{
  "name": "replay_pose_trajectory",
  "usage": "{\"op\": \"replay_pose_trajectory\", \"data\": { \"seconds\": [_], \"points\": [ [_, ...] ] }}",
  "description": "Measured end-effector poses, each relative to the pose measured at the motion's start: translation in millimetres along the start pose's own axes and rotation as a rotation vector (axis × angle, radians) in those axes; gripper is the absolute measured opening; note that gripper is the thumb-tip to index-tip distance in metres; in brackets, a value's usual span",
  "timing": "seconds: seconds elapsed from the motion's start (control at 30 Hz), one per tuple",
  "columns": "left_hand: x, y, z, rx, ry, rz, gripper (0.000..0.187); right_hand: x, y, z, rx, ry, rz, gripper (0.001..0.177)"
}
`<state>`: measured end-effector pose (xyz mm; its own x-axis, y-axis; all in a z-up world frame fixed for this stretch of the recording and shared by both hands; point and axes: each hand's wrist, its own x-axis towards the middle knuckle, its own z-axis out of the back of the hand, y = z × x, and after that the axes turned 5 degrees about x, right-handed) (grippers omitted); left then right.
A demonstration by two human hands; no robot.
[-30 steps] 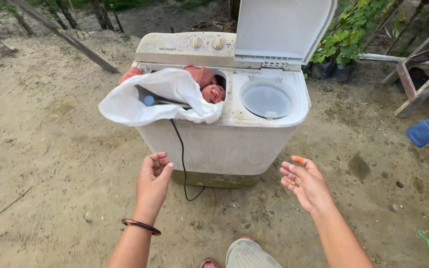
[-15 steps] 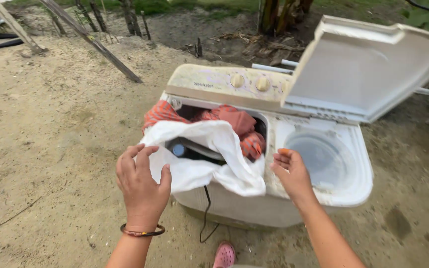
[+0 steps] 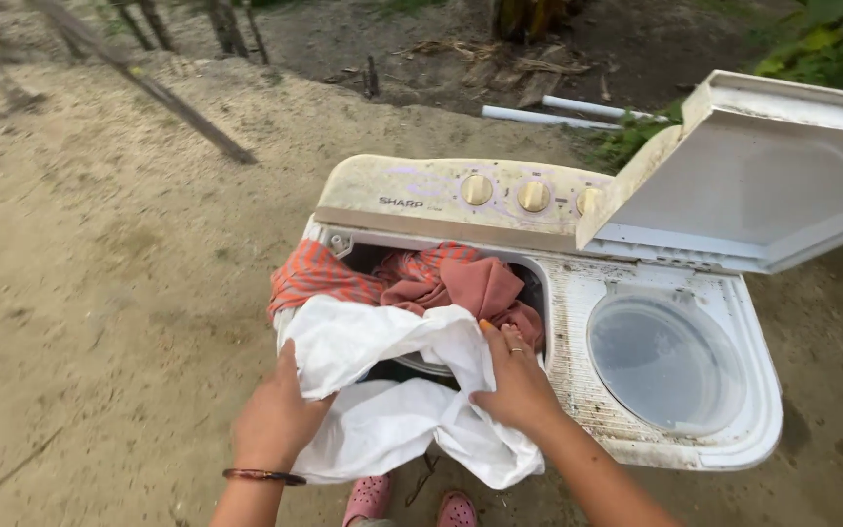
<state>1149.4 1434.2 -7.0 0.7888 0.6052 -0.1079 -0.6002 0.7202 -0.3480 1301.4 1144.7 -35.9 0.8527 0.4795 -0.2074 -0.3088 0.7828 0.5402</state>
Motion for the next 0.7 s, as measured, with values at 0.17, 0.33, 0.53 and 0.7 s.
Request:
{"op": "replay_pose_trajectory", "data": {
  "seconds": [0.17,0.33,0.53,0.7],
  "points": [
    [35.5,17.4,-12.7,0.053,0.181,0.224,0.106,-29.7,35.8,40.4,-0.071,-0.012,-0.108,0.118],
    [70.7,82.5,-57.0,0.001,0.587,0.225,0.062,-61.9,39.0,37.2,-0.185,0.291,-0.573,0.138],
    [109.5,29.4,-72.4,-1.060,0.569,0.134,0.042,-16.5,0.8,-3.0,0.162,-0.031,-0.553,0.108],
    [97.5,-4.4,-31.0,-1.302,0.667,0.338,0.043,12.0,30.8,55.0,0.743,-0.369,-0.414,0.072]
  ]
}}
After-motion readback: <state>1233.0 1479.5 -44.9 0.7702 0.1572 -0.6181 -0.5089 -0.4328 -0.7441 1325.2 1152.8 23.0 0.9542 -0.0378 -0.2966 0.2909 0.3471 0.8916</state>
